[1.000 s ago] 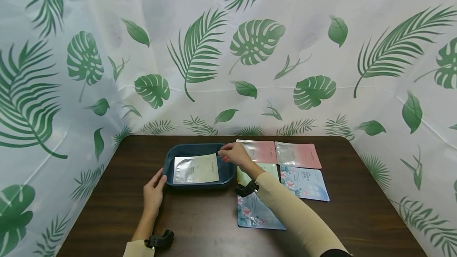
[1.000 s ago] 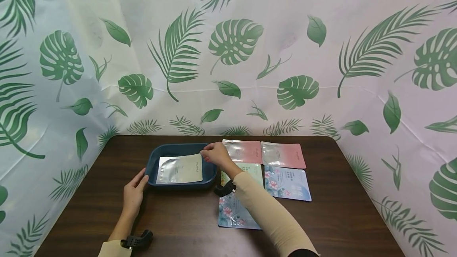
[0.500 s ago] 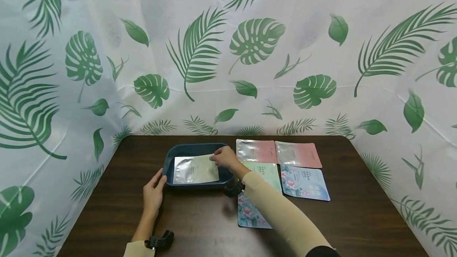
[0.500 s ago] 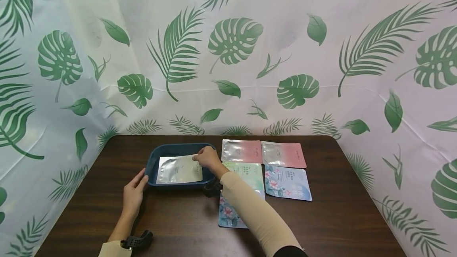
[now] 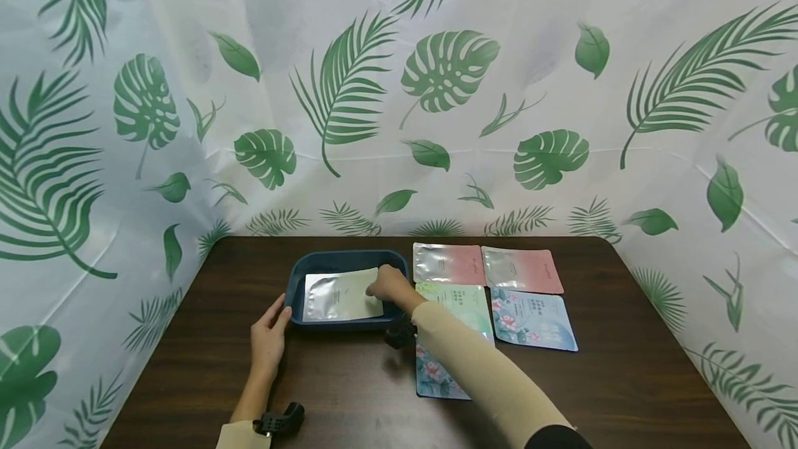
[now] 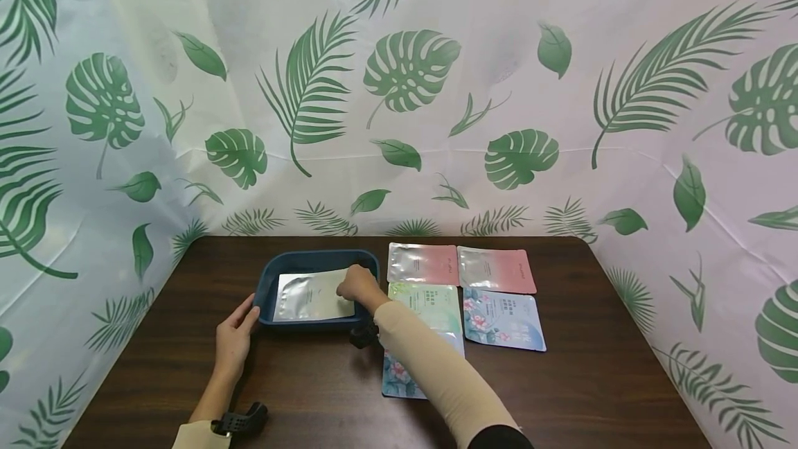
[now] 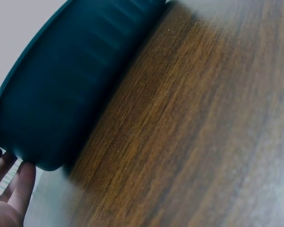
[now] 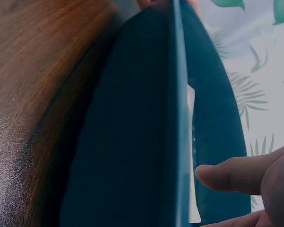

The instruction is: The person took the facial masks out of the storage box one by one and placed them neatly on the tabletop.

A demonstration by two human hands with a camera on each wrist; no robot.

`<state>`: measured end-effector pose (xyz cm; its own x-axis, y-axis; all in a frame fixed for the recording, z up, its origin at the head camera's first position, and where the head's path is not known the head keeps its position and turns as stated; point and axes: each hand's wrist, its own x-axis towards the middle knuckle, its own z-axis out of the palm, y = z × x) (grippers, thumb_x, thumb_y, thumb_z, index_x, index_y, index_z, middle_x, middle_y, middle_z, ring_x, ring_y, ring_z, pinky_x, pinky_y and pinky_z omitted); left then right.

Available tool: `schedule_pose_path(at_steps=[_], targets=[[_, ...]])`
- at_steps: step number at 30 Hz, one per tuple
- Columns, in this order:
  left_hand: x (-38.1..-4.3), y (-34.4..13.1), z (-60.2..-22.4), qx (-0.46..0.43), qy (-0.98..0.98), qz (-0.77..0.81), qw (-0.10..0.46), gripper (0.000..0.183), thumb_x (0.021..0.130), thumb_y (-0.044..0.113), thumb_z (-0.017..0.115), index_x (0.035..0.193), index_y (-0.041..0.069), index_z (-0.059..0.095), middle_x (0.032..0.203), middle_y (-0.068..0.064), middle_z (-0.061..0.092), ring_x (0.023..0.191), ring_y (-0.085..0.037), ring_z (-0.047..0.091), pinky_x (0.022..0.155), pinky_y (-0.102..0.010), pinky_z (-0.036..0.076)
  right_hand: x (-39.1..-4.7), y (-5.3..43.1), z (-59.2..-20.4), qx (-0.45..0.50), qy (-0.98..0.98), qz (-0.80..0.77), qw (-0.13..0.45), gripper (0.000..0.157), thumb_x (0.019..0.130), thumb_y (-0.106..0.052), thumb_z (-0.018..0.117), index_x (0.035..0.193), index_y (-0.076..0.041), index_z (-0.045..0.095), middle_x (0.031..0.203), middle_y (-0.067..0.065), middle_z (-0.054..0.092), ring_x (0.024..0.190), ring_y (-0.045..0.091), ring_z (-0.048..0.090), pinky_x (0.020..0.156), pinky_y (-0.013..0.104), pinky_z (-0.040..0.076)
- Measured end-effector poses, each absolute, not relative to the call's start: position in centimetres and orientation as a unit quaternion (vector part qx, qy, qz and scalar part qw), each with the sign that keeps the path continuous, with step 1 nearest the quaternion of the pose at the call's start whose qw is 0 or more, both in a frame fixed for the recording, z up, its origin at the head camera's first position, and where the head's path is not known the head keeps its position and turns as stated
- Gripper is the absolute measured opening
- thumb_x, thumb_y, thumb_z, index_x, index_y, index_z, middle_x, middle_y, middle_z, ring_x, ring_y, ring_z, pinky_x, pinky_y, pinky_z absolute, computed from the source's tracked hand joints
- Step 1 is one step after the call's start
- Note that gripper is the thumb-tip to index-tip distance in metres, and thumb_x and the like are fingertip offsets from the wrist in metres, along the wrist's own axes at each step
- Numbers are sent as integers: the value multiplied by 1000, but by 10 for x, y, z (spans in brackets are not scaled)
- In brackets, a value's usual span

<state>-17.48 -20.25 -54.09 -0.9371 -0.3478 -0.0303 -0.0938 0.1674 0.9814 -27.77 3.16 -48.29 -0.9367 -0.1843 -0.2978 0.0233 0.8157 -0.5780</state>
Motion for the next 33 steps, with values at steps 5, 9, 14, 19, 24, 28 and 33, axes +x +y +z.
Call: schedule_pose_path(at_steps=[5,9,14,19,24,28,33], targets=[[-174,-202,-541,146,-760,-625,101,43,101,22,54,141,5,51,146,-16,50,129,-24,49,79,1,41,-277,26,-484,-41,947,-271,165,17,81,-14,73,78,0,65,71,5,54,64,20,48,56,28,40],[-174,-202,-541,149,-760,-624,100,44,101,23,54,141,6,52,145,-15,50,117,-3,54,80,0,42,-277,22,-488,-46,955,-257,140,17,82,-8,68,68,-3,60,66,5,50,59,19,43,51,28,36],[-174,-202,-540,148,-761,-624,98,44,101,23,54,141,5,51,146,-16,49,122,-8,53,80,1,41,-277,21,-492,-42,962,-244,114,17,83,-4,65,67,-3,61,65,6,51,58,20,45,50,28,36],[-176,-202,-541,150,-760,-624,103,43,100,20,55,140,4,52,145,-17,50,131,-26,48,78,2,40,-279,18,-493,-31,962,-241,124,12,84,-5,65,73,-1,65,68,7,54,58,20,46,50,28,37],[-175,-202,-541,153,-762,-621,105,43,100,22,55,140,6,53,144,-16,52,111,4,54,79,0,42,-281,14,-493,-11,956,-259,136,10,83,-7,67,77,1,66,71,8,56,59,20,45,50,28,37],[-174,-202,-540,156,-761,-621,106,43,100,22,56,139,6,54,143,-16,52,97,18,48,78,-1,43,-281,14,-495,-1,952,-277,128,9,82,-6,66,82,2,66,75,9,57,62,20,46,52,29,37],[-174,-202,-539,158,-762,-620,99,43,100,22,55,140,7,52,145,-15,50,114,-2,54,78,0,43,-279,15,-497,22,929,-343,133,5,81,-1,64,79,3,64,66,7,50,55,20,45,46,28,36]])
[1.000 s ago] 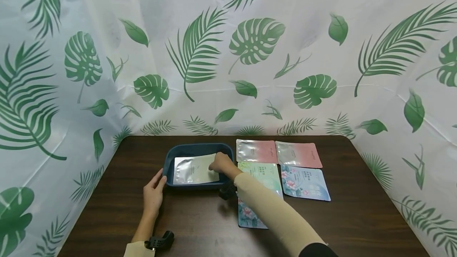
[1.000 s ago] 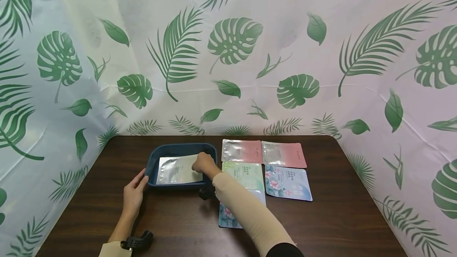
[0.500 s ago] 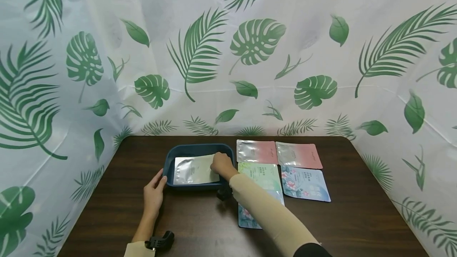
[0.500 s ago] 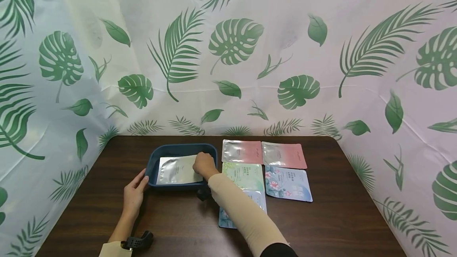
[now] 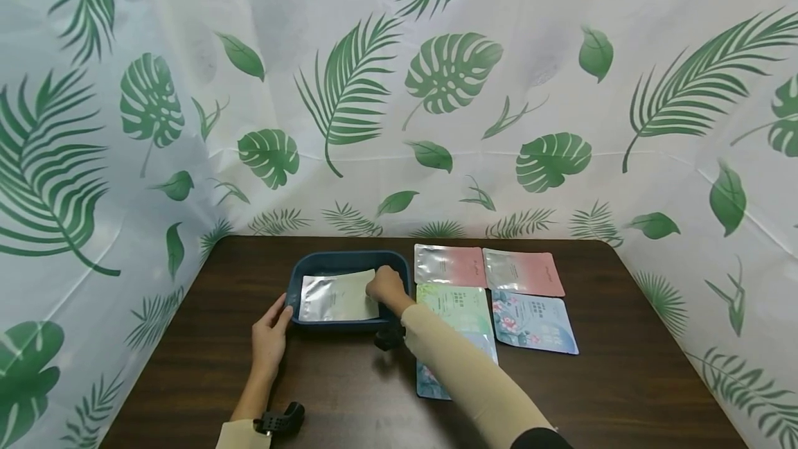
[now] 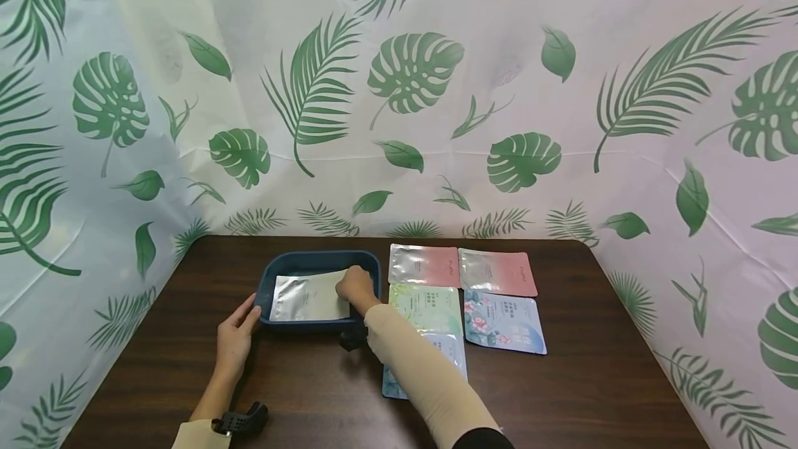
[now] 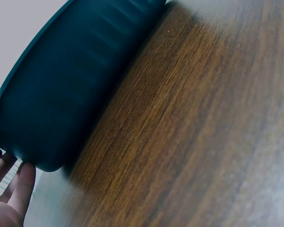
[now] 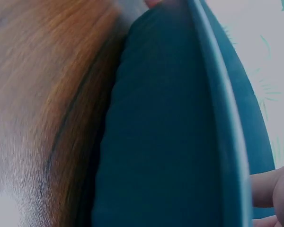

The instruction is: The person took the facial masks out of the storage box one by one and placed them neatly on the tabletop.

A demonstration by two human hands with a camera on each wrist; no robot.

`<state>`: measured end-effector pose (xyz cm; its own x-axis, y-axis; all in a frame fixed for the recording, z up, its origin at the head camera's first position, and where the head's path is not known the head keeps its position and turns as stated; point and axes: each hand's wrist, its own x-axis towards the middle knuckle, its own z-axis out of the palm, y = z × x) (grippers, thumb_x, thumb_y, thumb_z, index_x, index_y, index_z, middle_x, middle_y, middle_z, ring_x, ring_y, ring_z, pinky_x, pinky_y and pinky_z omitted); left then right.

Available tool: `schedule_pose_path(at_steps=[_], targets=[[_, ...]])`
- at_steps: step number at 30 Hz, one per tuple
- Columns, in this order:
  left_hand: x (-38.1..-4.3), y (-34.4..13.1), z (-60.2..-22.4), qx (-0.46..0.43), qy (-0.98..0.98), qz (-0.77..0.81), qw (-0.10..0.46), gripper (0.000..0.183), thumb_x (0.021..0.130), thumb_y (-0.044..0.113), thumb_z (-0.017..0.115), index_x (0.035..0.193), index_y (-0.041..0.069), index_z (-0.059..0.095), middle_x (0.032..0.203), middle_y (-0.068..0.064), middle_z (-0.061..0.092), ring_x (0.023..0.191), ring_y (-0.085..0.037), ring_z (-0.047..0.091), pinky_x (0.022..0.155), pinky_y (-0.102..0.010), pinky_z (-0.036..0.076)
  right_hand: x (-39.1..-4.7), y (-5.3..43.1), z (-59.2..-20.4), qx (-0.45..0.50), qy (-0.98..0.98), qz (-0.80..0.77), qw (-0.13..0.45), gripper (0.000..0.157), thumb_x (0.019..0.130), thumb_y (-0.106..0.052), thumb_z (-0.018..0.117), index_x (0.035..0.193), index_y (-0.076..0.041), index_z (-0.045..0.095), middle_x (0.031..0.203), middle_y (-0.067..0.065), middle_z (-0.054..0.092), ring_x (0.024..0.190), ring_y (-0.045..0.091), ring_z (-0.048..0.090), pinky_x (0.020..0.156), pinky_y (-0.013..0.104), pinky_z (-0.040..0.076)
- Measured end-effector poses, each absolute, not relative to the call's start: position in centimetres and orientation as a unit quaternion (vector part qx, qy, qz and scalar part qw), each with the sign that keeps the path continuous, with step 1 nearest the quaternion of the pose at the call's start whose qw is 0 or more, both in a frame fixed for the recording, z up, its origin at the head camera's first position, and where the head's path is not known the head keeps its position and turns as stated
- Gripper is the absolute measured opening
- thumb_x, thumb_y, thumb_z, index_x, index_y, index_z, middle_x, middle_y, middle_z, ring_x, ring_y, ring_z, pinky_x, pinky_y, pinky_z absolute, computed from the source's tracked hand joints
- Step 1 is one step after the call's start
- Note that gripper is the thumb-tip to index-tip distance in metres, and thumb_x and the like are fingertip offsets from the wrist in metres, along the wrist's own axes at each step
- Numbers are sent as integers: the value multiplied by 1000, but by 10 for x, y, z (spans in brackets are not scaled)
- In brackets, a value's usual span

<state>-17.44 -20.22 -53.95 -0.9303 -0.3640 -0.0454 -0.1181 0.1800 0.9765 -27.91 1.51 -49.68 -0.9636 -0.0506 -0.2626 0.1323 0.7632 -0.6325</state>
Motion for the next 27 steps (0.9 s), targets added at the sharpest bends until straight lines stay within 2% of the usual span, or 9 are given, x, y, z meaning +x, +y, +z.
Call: schedule_pose_path(at_steps=[3,7,12,15,17,20,22,24,27], targets=[[-175,-202,-539,158,-761,-621,97,43,101,22,54,141,7,52,146,-15,50,126,-20,50,78,1,42,-279,17,-497,27,919,-363,150,10,83,1,62,72,0,61,62,6,47,51,18,45,44,26,35],[-175,-203,-540,157,-761,-621,103,42,100,18,54,140,6,52,145,-16,50,131,-27,47,77,2,39,-279,17,-496,16,918,-362,160,18,83,0,64,67,-3,59,60,4,46,51,17,44,45,25,35],[-176,-202,-540,150,-763,-619,106,42,100,17,54,140,4,52,145,-17,49,131,-25,47,77,3,39,-278,18,-495,7,910,-386,153,33,81,1,67,54,-8,50,53,1,42,48,15,42,43,24,35],[-176,-202,-540,152,-762,-621,101,43,100,18,54,141,5,51,146,-16,49,123,-12,52,78,1,41,-277,18,-495,18,895,-421,145,34,80,4,67,53,-7,50,53,1,45,48,14,45,42,23,38],[-175,-202,-540,154,-762,-622,95,43,101,19,54,141,6,51,146,-15,49,116,-3,54,78,-1,43,-276,19,-496,31,881,-450,142,25,79,5,68,58,-3,58,59,3,52,51,15,51,44,24,44],[-175,-202,-540,155,-760,-625,90,43,101,20,53,142,6,50,147,-15,49,117,-4,54,78,-1,43,-275,20,-496,45,861,-488,137,3,78,7,69,76,5,69,77,11,65,63,19,64,51,28,55],[-175,-202,-540,153,-758,-628,90,43,101,19,53,142,6,50,147,-16,48,125,-14,52,78,0,42,-275,21,-496,50,851,-504,137,9,78,7,70,86,8,71,88,16,68,71,23,68,57,32,59],[-175,-202,-540,150,-756,-630,91,43,101,18,53,142,5,49,148,-17,47,131,-24,48,77,1,42,-275,23,-497,53,845,-515,138,12,77,7,71,90,8,71,94,19,69,75,25,70,61,34,60],[-174,-202,-539,151,-757,-629,92,44,101,18,53,142,5,49,147,-17,47,130,-26,48,77,1,42,-276,24,-497,58,837,-527,137,13,78,6,71,91,7,72,96,19,70,77,25,70,64,34,60]])
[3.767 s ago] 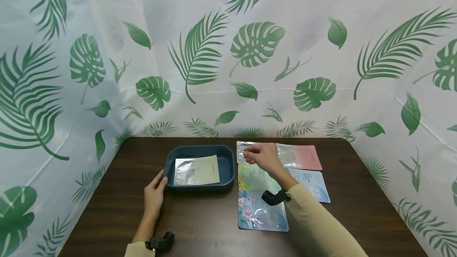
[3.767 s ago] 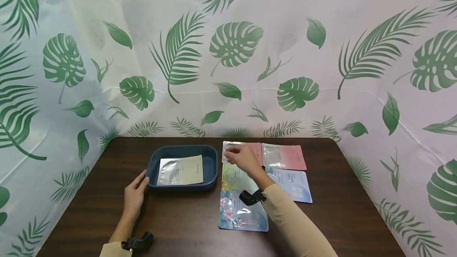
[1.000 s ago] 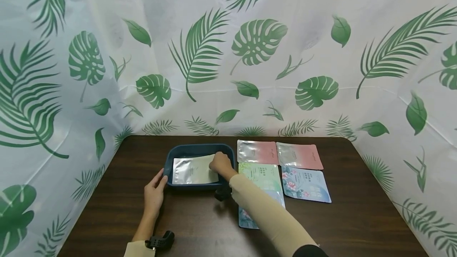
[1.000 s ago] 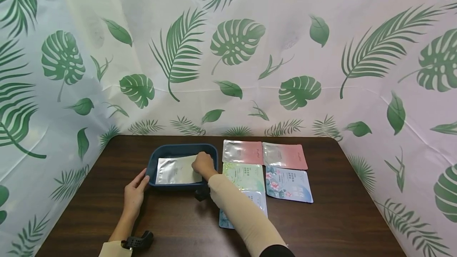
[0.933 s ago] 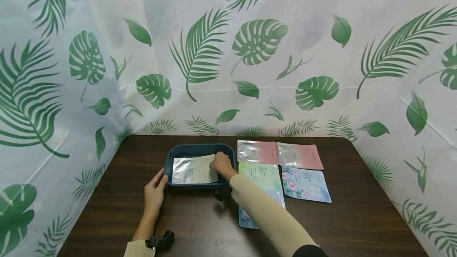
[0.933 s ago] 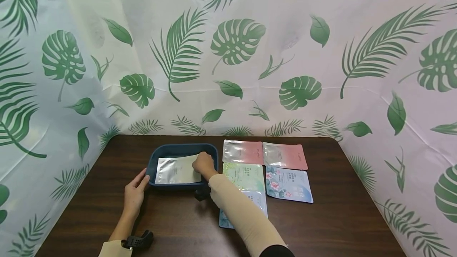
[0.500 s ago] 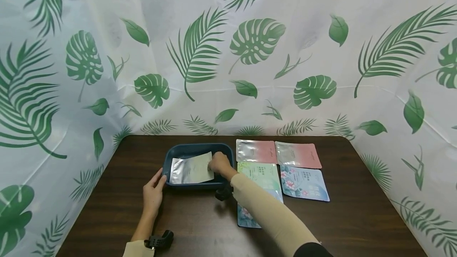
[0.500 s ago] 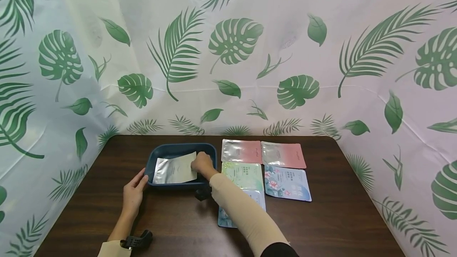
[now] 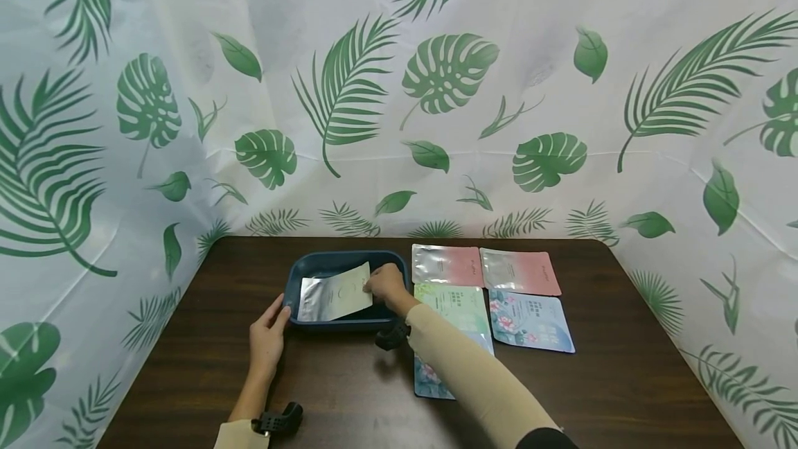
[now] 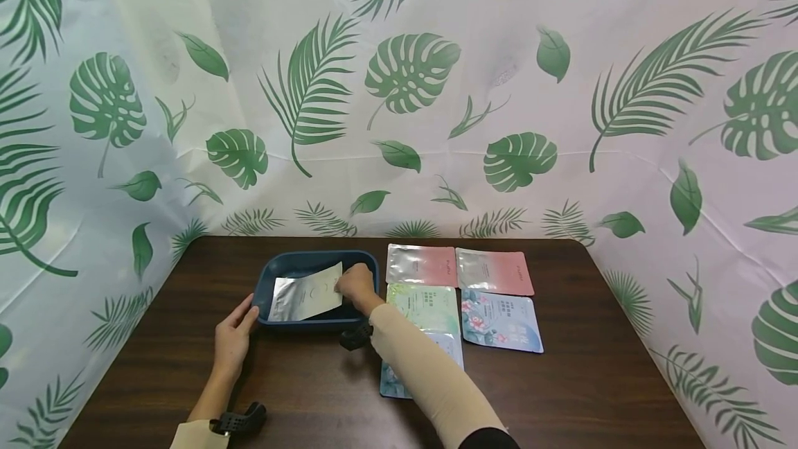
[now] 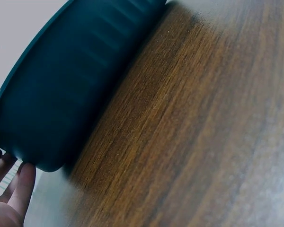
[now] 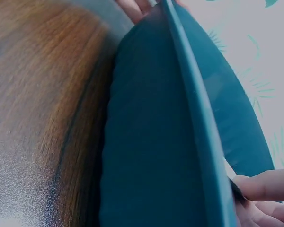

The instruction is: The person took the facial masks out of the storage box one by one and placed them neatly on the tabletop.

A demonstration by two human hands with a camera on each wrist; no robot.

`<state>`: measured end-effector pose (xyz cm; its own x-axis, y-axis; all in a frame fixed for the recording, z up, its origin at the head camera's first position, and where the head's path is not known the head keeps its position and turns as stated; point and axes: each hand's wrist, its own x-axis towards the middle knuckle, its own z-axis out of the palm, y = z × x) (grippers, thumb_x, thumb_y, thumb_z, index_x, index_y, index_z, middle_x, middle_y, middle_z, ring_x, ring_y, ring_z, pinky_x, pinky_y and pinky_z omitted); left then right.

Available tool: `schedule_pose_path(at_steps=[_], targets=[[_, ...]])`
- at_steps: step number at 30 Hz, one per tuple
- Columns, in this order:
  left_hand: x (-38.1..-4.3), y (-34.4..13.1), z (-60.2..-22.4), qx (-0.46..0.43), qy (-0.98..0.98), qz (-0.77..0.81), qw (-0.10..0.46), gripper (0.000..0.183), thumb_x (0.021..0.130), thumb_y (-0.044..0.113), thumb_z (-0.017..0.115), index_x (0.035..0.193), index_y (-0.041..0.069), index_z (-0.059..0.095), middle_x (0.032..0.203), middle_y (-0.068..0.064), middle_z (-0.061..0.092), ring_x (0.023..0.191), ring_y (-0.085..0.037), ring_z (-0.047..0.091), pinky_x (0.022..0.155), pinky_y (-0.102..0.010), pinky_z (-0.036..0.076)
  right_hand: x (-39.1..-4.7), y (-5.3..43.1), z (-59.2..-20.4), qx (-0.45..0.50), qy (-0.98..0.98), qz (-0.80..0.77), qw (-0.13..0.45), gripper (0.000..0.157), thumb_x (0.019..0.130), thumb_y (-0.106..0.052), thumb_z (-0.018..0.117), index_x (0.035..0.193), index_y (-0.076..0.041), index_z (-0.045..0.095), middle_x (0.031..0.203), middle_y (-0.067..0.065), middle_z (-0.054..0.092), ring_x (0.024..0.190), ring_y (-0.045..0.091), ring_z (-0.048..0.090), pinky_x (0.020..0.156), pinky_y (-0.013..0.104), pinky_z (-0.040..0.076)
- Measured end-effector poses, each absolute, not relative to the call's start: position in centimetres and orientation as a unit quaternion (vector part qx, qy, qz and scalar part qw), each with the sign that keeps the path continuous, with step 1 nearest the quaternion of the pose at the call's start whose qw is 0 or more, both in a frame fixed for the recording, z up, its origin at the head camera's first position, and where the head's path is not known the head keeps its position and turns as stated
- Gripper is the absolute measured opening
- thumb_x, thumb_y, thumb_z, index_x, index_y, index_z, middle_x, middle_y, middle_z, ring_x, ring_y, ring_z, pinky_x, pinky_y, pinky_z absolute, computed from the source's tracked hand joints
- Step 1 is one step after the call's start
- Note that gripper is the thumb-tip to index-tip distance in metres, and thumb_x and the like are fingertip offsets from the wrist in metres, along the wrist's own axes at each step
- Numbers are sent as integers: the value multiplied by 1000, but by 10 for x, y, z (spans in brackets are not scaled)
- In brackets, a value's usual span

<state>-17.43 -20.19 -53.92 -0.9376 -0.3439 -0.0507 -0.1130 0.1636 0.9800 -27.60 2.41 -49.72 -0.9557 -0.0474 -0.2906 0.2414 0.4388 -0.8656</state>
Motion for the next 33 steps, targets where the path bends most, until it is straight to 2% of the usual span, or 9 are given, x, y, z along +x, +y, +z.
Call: schedule_pose_path(at_steps=[4,6,13,21,26,33], targets=[[-174,-202,-539,154,-761,-624,92,44,101,22,53,142,7,50,147,-15,48,119,-9,55,78,-1,44,-275,27,-495,58,824,-547,135,15,79,6,70,94,8,71,97,19,70,78,24,70,64,34,60],[-174,-202,-539,153,-761,-623,91,45,101,24,53,143,8,50,147,-15,48,117,-6,55,79,-1,44,-275,27,-492,57,817,-557,135,17,79,7,69,96,9,71,98,20,70,78,25,71,63,34,60],[-172,-202,-540,142,-761,-627,85,48,102,27,51,145,7,46,150,-15,45,132,-27,46,80,1,41,-273,31,-485,53,799,-583,136,20,80,7,68,100,10,70,99,22,69,75,24,70,61,33,60],[-170,-202,-538,135,-762,-629,75,49,103,27,48,147,7,42,152,-16,41,137,-28,42,80,3,39,-273,40,-475,60,777,-611,141,21,83,4,67,103,8,68,101,21,69,74,20,68,66,35,60],[-172,-201,-539,138,-761,-629,83,48,103,26,49,145,5,45,151,-16,44,136,-28,43,79,3,41,-272,51,-469,51,760,-633,141,18,82,6,66,100,8,68,93,20,70,72,21,70,67,37,60],[-172,-201,-540,143,-761,-627,90,47,102,26,50,144,5,46,149,-15,45,134,-29,45,79,2,42,-269,65,-462,55,762,-630,139,26,84,3,66,109,9,66,95,19,70,66,15,65,62,33,59]])
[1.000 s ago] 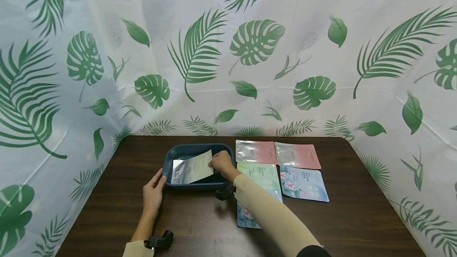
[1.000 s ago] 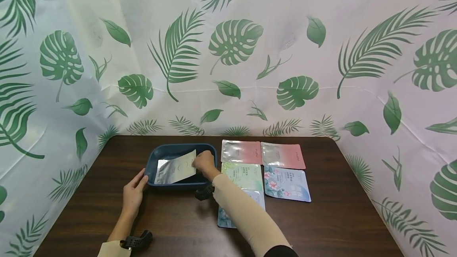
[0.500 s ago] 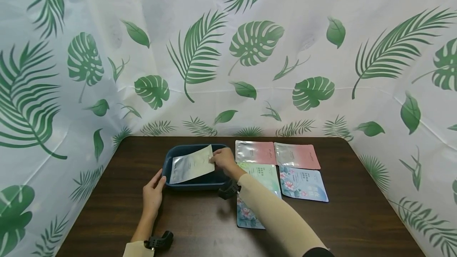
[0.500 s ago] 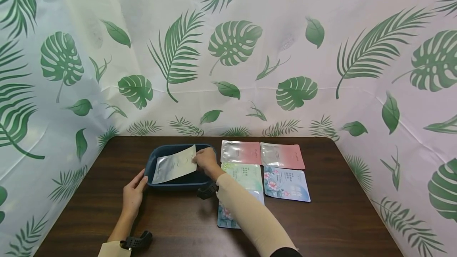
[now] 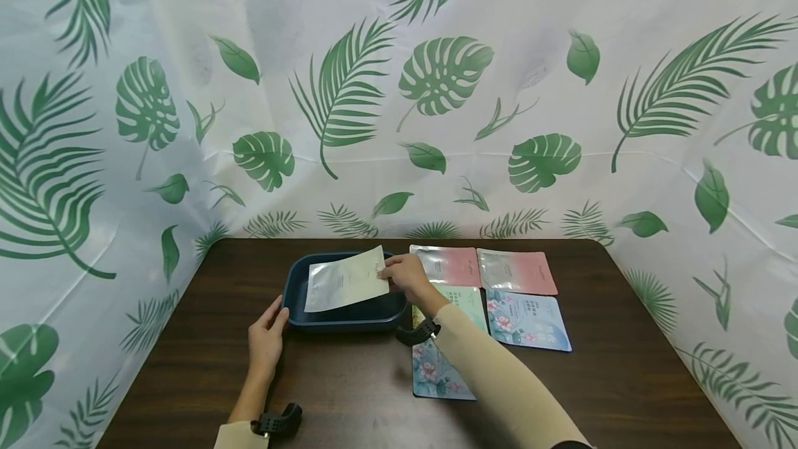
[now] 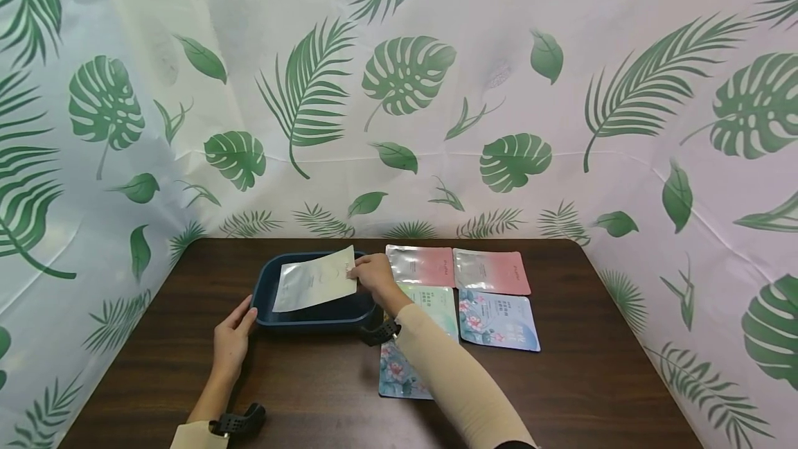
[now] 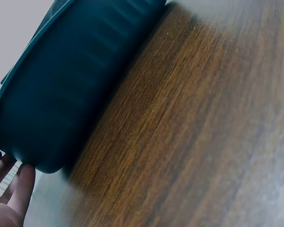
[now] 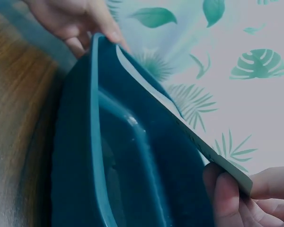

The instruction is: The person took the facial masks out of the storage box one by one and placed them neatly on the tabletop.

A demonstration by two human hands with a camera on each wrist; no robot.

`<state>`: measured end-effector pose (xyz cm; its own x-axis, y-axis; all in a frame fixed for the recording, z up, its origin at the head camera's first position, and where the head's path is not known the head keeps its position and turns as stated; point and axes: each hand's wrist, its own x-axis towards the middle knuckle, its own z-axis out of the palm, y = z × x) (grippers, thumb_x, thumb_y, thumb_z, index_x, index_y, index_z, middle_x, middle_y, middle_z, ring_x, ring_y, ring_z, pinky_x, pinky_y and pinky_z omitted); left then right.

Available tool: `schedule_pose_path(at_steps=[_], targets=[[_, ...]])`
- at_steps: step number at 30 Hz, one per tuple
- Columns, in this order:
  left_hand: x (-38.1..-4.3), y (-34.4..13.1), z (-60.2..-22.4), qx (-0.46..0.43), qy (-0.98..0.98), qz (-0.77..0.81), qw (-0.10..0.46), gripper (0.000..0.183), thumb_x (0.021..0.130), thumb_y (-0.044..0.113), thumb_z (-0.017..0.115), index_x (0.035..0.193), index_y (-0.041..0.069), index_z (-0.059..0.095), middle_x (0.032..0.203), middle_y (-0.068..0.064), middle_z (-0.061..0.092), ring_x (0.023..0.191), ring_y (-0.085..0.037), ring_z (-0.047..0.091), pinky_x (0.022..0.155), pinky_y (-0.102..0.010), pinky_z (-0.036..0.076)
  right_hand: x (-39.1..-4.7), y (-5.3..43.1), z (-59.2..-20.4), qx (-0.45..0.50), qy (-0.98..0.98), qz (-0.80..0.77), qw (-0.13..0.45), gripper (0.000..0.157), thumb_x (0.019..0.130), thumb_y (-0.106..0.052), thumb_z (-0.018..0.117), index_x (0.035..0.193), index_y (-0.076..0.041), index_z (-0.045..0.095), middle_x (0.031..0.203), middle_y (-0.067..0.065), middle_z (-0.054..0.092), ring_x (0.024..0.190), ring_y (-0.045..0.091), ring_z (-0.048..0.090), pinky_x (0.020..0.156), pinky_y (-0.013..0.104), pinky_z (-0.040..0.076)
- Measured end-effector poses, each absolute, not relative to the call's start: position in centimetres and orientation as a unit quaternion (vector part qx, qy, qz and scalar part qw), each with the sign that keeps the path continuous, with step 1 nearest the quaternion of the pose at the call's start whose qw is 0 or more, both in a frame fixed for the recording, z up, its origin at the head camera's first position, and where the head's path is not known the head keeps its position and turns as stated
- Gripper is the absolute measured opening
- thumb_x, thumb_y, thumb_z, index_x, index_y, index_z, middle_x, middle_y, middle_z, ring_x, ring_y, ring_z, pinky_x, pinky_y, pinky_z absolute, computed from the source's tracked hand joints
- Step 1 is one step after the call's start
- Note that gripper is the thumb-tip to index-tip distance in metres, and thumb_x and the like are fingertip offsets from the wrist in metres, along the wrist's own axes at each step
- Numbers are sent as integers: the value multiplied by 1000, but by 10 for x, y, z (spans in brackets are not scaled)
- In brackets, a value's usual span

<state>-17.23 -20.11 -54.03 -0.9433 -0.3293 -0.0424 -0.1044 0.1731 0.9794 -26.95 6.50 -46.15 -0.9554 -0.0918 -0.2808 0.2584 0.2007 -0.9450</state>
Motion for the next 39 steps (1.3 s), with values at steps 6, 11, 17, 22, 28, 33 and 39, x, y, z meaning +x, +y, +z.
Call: schedule_pose_path(at_steps=[6,11,17,22,28,33,39], targets=[[-171,-199,-539,141,-760,-629,84,48,102,26,50,145,5,45,151,-15,44,136,-28,44,78,2,40,-265,79,-456,53,767,-627,129,27,85,0,67,111,7,66,93,16,69,65,14,64,60,30,57],[-170,-198,-539,143,-757,-632,84,47,102,26,50,145,7,46,150,-14,45,133,-28,46,79,0,43,-263,99,-450,48,768,-627,122,27,85,-2,68,112,6,67,96,17,71,68,15,66,64,32,58],[-171,-199,-539,140,-755,-635,83,48,102,27,51,145,7,45,150,-14,44,134,-28,45,79,0,43,-261,124,-443,50,757,-642,116,29,86,-2,68,114,7,67,101,18,71,70,16,69,68,33,60],[-172,-201,-538,140,-755,-635,83,47,102,26,51,145,7,46,150,-14,45,134,-28,45,79,1,43,-256,144,-441,32,751,-651,108,30,87,0,65,115,11,64,91,11,71,68,15,68,65,30,59],[-170,-202,-537,138,-761,-628,82,48,102,29,50,146,8,45,150,-14,44,134,-29,46,80,1,42,-247,165,-440,13,743,-662,99,31,86,3,63,115,15,62,89,8,73,71,15,70,64,30,59],[-169,-201,-537,139,-760,-630,80,49,102,29,50,146,9,45,151,-12,44,133,-28,47,82,-2,44,-236,183,-439,51,752,-649,102,37,88,-2,64,120,15,59,87,4,72,71,11,69,65,27,58],[-170,-201,-537,138,-756,-635,82,48,102,29,51,145,9,46,150,-14,45,116,-2,55,81,-3,45,-221,206,-442,56,762,-637,106,44,90,-6,64,128,14,53,89,1,72,71,9,68,65,25,57]])
